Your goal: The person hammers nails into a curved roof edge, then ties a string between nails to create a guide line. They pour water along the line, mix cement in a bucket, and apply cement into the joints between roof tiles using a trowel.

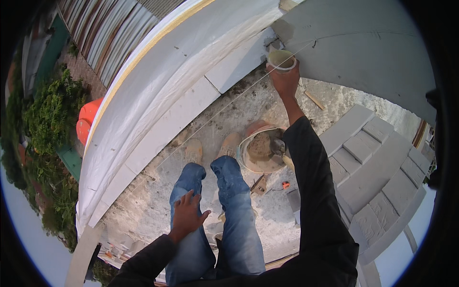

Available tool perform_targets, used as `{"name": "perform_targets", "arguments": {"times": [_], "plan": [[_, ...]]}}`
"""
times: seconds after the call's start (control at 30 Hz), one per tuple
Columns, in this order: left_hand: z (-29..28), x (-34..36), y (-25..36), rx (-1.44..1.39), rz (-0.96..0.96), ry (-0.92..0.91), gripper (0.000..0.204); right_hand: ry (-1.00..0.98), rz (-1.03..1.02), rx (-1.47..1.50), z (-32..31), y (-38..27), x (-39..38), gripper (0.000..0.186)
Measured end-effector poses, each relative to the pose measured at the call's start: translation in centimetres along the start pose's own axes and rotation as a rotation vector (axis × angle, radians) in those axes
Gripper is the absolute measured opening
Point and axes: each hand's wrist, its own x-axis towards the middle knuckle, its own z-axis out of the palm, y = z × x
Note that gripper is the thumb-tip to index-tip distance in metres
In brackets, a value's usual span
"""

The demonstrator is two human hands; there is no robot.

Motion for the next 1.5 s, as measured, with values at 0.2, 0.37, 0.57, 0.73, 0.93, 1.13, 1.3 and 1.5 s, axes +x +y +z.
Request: {"name": "perform_targets", "arguments": {"times": [0.2, 0.37, 0.57, 0.73, 0.93, 1.13, 1.3, 1.5], "plan": [[-0.5, 0.7, 0.7, -0.046, -0.07, -0.009, 0.075, -0.017, 0.009, -0.021, 1.3, 1.4, 1.2, 0.079], [-0.5, 0.6, 0.1, -0.084, -0.07, 0.046, 0.072, -0.045, -0.02, -0.149, 1.7, 0.8, -0.1, 0.083], [-0.4, 0.5, -0.4, -0.128, -0.073, 0.046, 0.068, -0.164, -0.036, -0.034, 2.4, -0.6, -3.2, 0.082], [-0.6, 0.3, -1.4, -0.122, -0.065, 0.032, 0.067, -0.232, -0.089, -0.034, 3.1, -2.1, -6.9, 0.077], [-0.4, -0.6, -3.6, -0.139, -0.029, 0.045, 0.063, -0.233, -0.123, -0.055, 4.7, -3.5, -11.8, 0.075], [-0.6, -0.9, -5.0, -0.134, 0.009, 0.064, 0.056, -0.146, 0.138, 0.357, 5.3, -4.9, -14.3, 0.072], [-1.5, -0.1, -5.5, -0.169, 0.024, 0.083, 0.053, 0.002, 0.22, 0.329, 3.7, -5.6, -10.2, 0.077], [-2.2, 0.6, -5.0, -0.131, 0.032, 0.066, 0.053, 0.172, 0.233, 0.303, 0.5, -5.7, 1.4, 0.088]]}}
